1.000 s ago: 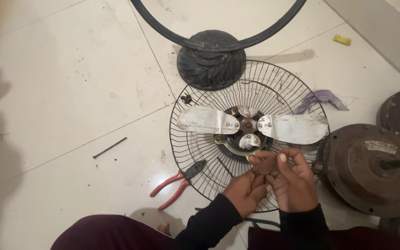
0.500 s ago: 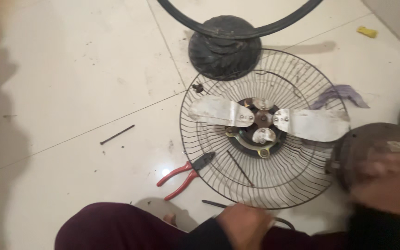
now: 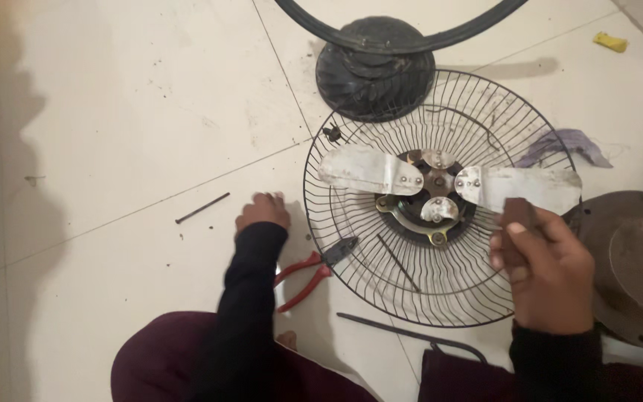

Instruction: The person sits on the floor and works on a pedestal fan head, loosening and removing the fan blades from the central motor hub one at a time by hand, setting blades aside as they come free. A pair of pliers lies nearby on the floor.

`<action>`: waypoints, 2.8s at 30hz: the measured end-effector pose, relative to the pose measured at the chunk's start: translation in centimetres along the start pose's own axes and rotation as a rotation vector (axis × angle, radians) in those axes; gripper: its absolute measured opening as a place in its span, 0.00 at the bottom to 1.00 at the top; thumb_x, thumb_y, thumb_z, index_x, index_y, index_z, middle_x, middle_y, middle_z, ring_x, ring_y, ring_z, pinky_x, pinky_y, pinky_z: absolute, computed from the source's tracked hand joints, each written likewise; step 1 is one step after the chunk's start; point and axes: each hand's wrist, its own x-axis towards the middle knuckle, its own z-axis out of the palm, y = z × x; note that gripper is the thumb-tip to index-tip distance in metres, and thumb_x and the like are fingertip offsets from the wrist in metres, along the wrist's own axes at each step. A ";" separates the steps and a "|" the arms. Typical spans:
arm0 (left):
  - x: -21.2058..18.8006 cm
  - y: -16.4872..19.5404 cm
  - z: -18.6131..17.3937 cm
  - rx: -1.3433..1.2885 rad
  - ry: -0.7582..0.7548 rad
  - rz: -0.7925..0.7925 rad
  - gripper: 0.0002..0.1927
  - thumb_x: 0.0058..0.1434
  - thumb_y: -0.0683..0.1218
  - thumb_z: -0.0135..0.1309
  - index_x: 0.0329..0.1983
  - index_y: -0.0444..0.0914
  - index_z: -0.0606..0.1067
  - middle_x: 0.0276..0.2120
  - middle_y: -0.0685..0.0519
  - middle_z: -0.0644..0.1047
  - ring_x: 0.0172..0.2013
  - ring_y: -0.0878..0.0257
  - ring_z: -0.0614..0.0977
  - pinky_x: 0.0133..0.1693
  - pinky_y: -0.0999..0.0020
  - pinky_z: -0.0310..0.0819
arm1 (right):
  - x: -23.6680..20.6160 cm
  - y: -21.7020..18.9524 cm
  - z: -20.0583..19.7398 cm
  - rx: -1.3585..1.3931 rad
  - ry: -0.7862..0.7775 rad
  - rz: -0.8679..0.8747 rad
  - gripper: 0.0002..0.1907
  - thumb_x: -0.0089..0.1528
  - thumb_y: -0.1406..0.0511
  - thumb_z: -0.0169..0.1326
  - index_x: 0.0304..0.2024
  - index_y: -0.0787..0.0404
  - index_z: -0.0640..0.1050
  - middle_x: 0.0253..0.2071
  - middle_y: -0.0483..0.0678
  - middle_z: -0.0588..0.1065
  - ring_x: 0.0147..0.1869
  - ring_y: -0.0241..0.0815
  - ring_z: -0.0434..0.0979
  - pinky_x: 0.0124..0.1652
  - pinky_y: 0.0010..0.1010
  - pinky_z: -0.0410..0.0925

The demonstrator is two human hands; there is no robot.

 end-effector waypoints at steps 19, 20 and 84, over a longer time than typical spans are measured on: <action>-8.6 10.9 -4.3 0.011 0.625 1.256 0.27 0.63 0.58 0.58 0.52 0.30 0.73 0.56 0.39 0.74 0.62 0.44 0.71 0.63 0.50 0.61 | 0.9 1.4 1.9 -0.569 0.007 -0.188 0.15 0.70 0.61 0.49 0.48 0.69 0.70 0.24 0.44 0.75 0.25 0.31 0.70 0.26 0.25 0.63; -8.5 11.8 -3.8 0.039 0.458 1.257 0.30 0.61 0.60 0.58 0.53 0.30 0.73 0.53 0.39 0.74 0.59 0.45 0.72 0.61 0.49 0.61 | 1.0 1.2 2.0 -0.588 -0.016 -0.235 0.14 0.70 0.61 0.49 0.47 0.69 0.71 0.27 0.43 0.77 0.28 0.31 0.73 0.29 0.25 0.66; -13.8 15.2 1.5 -0.128 0.184 1.157 0.15 0.63 0.53 0.53 0.42 0.39 0.82 0.35 0.43 0.78 0.40 0.48 0.80 0.44 0.51 0.71 | 6.5 0.5 0.5 -1.530 -0.137 -0.591 0.09 0.67 0.60 0.55 0.38 0.58 0.77 0.23 0.54 0.77 0.27 0.59 0.79 0.31 0.48 0.70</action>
